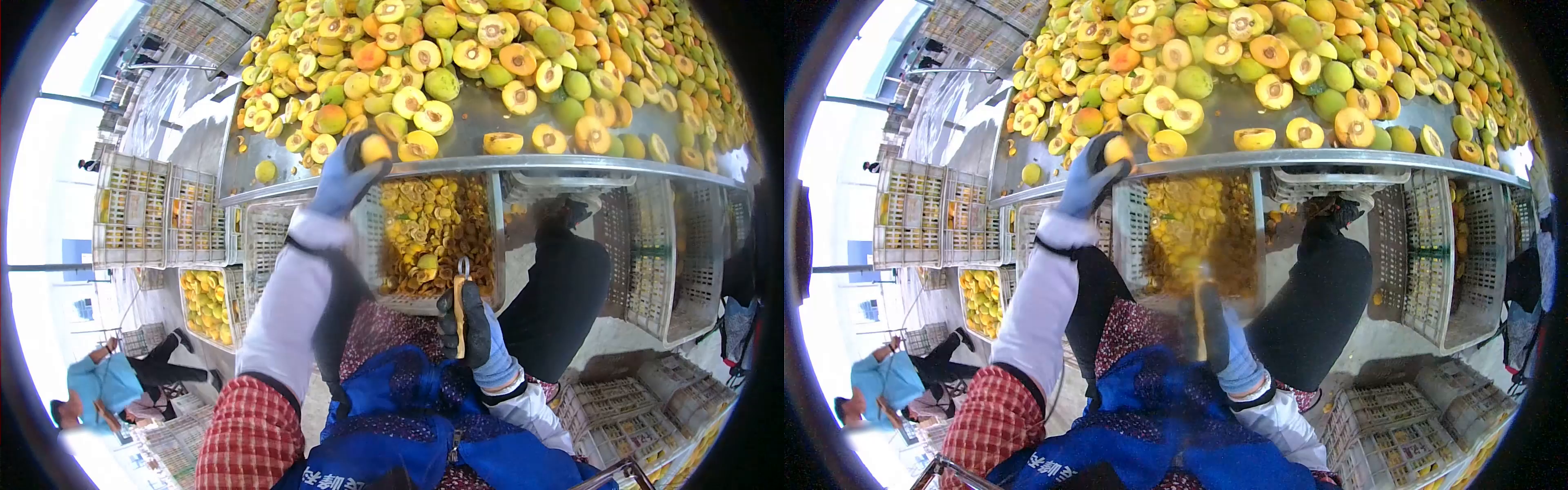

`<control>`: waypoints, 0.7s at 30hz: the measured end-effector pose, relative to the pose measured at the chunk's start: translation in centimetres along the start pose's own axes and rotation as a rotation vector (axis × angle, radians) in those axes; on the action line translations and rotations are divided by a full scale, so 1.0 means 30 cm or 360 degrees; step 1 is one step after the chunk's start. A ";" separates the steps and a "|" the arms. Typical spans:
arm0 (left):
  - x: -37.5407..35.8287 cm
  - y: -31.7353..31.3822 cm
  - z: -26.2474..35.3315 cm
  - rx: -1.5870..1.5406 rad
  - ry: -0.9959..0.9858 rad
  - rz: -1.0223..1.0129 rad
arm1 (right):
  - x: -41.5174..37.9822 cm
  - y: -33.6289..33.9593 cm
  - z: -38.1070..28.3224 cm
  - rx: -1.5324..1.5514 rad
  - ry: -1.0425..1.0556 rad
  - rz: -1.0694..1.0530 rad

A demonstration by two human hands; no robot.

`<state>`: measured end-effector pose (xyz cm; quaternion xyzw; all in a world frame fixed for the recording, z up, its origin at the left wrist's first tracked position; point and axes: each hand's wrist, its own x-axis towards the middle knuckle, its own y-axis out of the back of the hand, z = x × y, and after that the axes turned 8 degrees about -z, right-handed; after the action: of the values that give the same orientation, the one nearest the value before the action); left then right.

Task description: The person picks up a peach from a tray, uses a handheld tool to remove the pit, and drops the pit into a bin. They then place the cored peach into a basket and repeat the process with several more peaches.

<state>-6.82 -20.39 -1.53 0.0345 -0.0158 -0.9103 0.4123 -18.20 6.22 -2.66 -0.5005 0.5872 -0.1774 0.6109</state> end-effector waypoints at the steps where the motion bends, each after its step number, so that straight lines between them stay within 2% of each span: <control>1: -0.078 -0.006 0.021 -0.0222 0.0089 -0.0079 | 0.009 0.012 0.016 0.0011 -0.0008 0.0010; 2: -0.159 -0.057 0.038 -0.0396 -0.0036 -0.0122 | 0.029 0.031 0.039 -0.0263 0.0238 0.0014; 3: -0.215 -0.092 0.048 -0.0581 0.0087 -0.0288 | 0.038 0.039 0.060 -0.0536 0.0482 0.0012; 5: -0.331 -0.162 0.093 -0.0724 0.0257 -0.0330 | 0.010 -0.021 0.047 -0.0637 0.0482 -0.0089; 7: -0.394 -0.258 0.148 -0.0957 0.0268 -0.0236 | -0.007 -0.063 0.080 -0.0869 0.0684 -0.0128; 8: -0.411 -0.274 0.142 -0.0968 0.0271 -0.0238 | -0.001 -0.041 0.091 -0.1459 0.1154 -0.0149; 9: -0.431 -0.287 0.137 -0.0988 0.0216 -0.0267 | -0.008 -0.037 0.092 -0.1463 0.1145 -0.0141; 11: -0.457 -0.297 0.125 -0.1005 0.0154 -0.0292 | -0.014 -0.047 0.084 -0.2358 0.1673 0.0093; 12: -0.465 -0.297 0.110 -0.1112 0.0174 -0.0211 | -0.039 -0.067 0.075 -0.2423 0.1527 0.0126; 13: -0.472 -0.305 0.112 -0.1221 0.0197 -0.0128 | -0.058 -0.081 0.076 -0.2426 0.1524 0.0126; 14: -0.487 -0.321 0.136 -0.0876 0.0171 -0.0070 | -0.073 -0.092 0.080 -0.2485 0.1436 0.0157; 17: -0.515 -0.342 0.156 -0.0692 0.0196 0.0019 | -0.090 -0.097 0.103 -0.2517 0.1351 0.0184; 21: -0.545 -0.365 0.143 -0.0348 -0.0093 0.0092 | -0.099 -0.084 0.154 -0.2321 0.1370 0.0108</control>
<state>-4.61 -0.87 2.95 -0.0377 0.0706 -0.8950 0.4389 -13.86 9.38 0.14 -0.6403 0.7506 0.0891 -0.1366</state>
